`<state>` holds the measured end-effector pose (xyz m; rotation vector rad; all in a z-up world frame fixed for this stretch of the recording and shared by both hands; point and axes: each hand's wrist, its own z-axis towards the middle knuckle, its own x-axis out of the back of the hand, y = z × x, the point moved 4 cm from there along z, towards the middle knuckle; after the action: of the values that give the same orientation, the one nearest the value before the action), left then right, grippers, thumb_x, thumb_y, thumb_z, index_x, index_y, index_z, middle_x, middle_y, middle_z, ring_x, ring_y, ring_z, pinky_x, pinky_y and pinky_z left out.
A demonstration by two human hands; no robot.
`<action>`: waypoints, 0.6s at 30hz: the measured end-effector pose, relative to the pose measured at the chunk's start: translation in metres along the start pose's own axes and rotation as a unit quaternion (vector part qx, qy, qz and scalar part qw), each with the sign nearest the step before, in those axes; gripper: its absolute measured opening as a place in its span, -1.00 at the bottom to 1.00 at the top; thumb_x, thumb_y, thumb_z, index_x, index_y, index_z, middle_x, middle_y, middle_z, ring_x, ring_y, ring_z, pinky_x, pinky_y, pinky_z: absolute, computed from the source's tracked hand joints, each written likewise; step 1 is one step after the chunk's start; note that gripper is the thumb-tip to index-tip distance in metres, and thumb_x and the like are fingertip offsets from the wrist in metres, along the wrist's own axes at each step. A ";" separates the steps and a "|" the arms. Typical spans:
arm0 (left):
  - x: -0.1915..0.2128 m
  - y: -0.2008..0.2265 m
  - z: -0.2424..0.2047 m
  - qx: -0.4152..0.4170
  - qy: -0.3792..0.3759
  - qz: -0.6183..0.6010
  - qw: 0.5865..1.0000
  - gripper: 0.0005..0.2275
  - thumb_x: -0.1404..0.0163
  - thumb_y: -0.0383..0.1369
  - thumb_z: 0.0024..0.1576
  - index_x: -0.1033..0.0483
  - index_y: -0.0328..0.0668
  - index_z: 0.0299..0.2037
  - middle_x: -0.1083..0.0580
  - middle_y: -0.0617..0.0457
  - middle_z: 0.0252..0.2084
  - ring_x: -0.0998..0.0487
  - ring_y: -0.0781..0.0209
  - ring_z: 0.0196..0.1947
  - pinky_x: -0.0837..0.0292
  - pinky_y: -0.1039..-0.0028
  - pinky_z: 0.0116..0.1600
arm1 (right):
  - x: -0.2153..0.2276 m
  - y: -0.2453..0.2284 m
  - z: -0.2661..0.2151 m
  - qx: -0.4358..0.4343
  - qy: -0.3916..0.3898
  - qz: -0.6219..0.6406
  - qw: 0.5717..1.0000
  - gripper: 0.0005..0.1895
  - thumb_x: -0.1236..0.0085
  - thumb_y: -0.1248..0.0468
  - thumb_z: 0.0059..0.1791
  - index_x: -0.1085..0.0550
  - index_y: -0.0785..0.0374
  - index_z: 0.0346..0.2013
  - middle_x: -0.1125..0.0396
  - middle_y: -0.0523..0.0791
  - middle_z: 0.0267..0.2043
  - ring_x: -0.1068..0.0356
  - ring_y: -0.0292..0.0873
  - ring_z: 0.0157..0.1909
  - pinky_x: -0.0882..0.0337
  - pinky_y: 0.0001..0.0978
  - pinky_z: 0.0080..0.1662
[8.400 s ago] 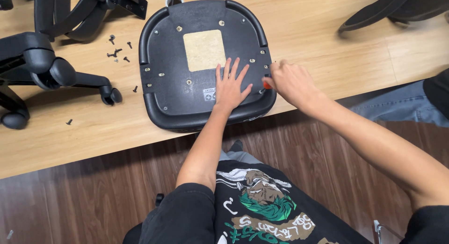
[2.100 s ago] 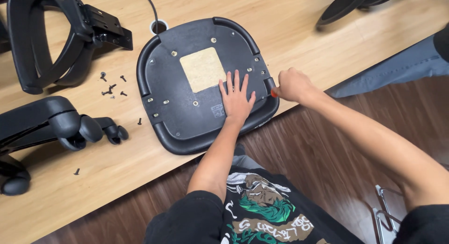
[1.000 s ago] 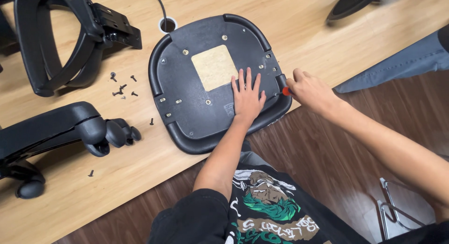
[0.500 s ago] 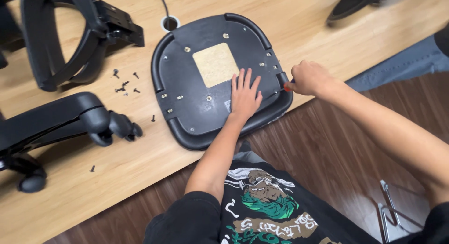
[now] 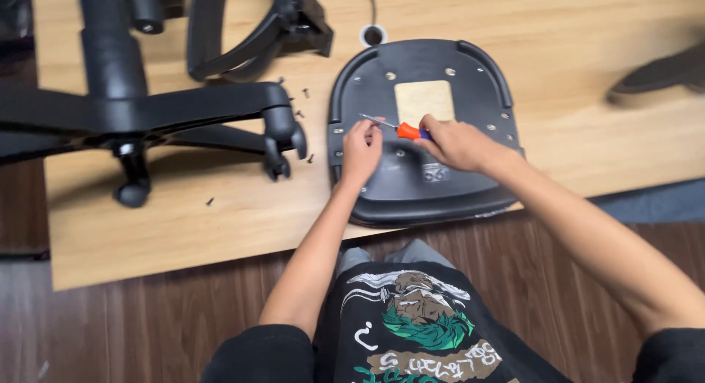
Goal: Assembling the bottom section and armrests of an office chair using a manual screwdriver and screws.
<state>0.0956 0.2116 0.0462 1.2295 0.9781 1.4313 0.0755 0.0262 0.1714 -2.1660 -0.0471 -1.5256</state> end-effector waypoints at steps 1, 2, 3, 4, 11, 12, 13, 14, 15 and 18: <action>0.014 -0.009 0.005 0.002 0.011 0.005 1.000 -0.84 0.06 -0.50 0.24 -0.57 -0.30 -0.08 -0.56 -0.10 -0.17 -0.66 0.05 -0.22 -0.58 0.37 -0.10 | -0.009 -0.005 0.009 0.011 -0.003 0.000 1.000 -0.58 0.04 0.00 0.11 -0.31 0.30 0.02 -0.44 0.21 -0.34 -0.43 0.37 -0.24 -0.41 0.20 -0.20; 0.027 -0.019 0.010 0.031 0.019 -0.023 0.999 -0.83 0.08 -0.51 0.22 -0.57 -0.31 -0.08 -0.56 -0.09 -0.20 -0.65 0.11 -0.24 -0.57 0.41 -0.13 | -0.016 -0.011 0.017 0.030 0.004 0.034 0.999 -0.60 0.04 0.02 0.12 -0.30 0.31 0.02 -0.44 0.20 -0.32 -0.44 0.36 -0.21 -0.41 0.17 -0.17; 0.040 -0.029 0.015 0.060 0.028 -0.051 0.997 -0.82 0.09 -0.52 0.20 -0.58 -0.32 -0.09 -0.56 -0.07 -0.22 -0.65 0.17 -0.27 -0.55 0.44 -0.16 | -0.023 -0.016 0.025 0.048 0.011 0.069 0.996 -0.61 0.03 0.05 0.12 -0.29 0.32 0.02 -0.45 0.19 -0.29 -0.44 0.34 -0.19 -0.40 0.15 -0.15; 0.058 -0.045 0.017 0.060 0.035 -0.047 0.996 -0.82 0.09 -0.52 0.20 -0.58 -0.32 -0.09 -0.56 -0.07 -0.22 -0.65 0.17 -0.27 -0.55 0.44 -0.16 | -0.026 -0.021 0.032 0.056 0.010 0.070 0.996 -0.61 0.03 0.05 0.12 -0.29 0.32 0.02 -0.45 0.19 -0.29 -0.44 0.34 -0.19 -0.40 0.15 -0.15; 0.119 -0.162 0.055 0.066 0.105 0.167 0.978 -0.83 0.01 -0.55 0.13 -0.53 -0.35 -0.09 -0.51 -0.18 -0.21 -0.60 -0.04 -0.24 -0.52 0.29 -0.14 | -0.062 -0.026 0.077 0.068 -0.012 0.165 0.984 -0.63 0.00 0.07 0.10 -0.32 0.34 -0.02 -0.42 0.23 -0.27 -0.45 0.32 -0.17 -0.41 0.08 -0.13; 0.124 -0.168 0.057 0.069 0.112 0.195 0.972 -0.82 0.00 -0.55 0.12 -0.53 -0.36 -0.09 -0.50 -0.20 -0.20 -0.60 -0.07 -0.24 -0.52 0.27 -0.14 | -0.068 -0.025 0.081 0.071 -0.022 0.186 0.980 -0.63 0.01 0.07 0.10 -0.33 0.34 -0.02 -0.42 0.23 -0.28 -0.45 0.32 -0.18 -0.41 0.07 -0.13; 0.131 -0.151 0.059 0.072 0.120 0.224 0.965 -0.82 -0.01 -0.55 0.11 -0.52 -0.36 -0.09 -0.50 -0.22 -0.20 -0.59 -0.09 -0.24 -0.52 0.25 -0.14 | -0.063 -0.030 0.086 0.073 -0.025 0.185 0.980 -0.63 0.01 0.07 0.10 -0.33 0.34 -0.02 -0.42 0.23 -0.28 -0.45 0.32 -0.18 -0.41 0.07 -0.13; 0.133 -0.133 0.059 0.076 0.127 0.252 0.956 -0.82 -0.02 -0.56 0.10 -0.51 -0.37 -0.09 -0.49 -0.23 -0.20 -0.59 -0.12 -0.23 -0.51 0.23 -0.13 | -0.061 -0.035 0.089 0.073 -0.044 0.188 0.979 -0.63 0.01 0.06 0.10 -0.34 0.33 -0.01 -0.42 0.23 -0.29 -0.45 0.31 -0.19 -0.41 0.06 -0.12; 0.131 -0.114 0.060 0.081 0.133 0.281 0.947 -0.81 -0.03 -0.56 0.09 -0.51 -0.37 -0.09 -0.48 -0.25 -0.20 -0.58 -0.15 -0.23 -0.51 0.21 -0.13 | -0.058 -0.038 0.092 0.073 -0.063 0.190 0.977 -0.63 0.00 0.06 0.10 -0.35 0.32 -0.01 -0.43 0.23 -0.30 -0.46 0.31 -0.20 -0.41 0.05 -0.12; 0.132 -0.101 0.071 0.096 0.153 0.369 0.912 -0.79 -0.06 -0.57 0.06 -0.49 -0.39 -0.09 -0.46 -0.30 -0.19 -0.56 -0.24 -0.22 -0.50 0.14 -0.12 | -0.055 -0.034 0.109 0.080 -0.080 0.199 0.974 -0.63 0.00 0.07 0.10 -0.35 0.34 -0.01 -0.43 0.23 -0.27 -0.44 0.31 -0.18 -0.38 0.09 -0.11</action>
<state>0.1797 0.3595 -0.0123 1.6555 0.9103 2.2103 0.1402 0.1137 0.1061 -2.0159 0.1938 -1.0848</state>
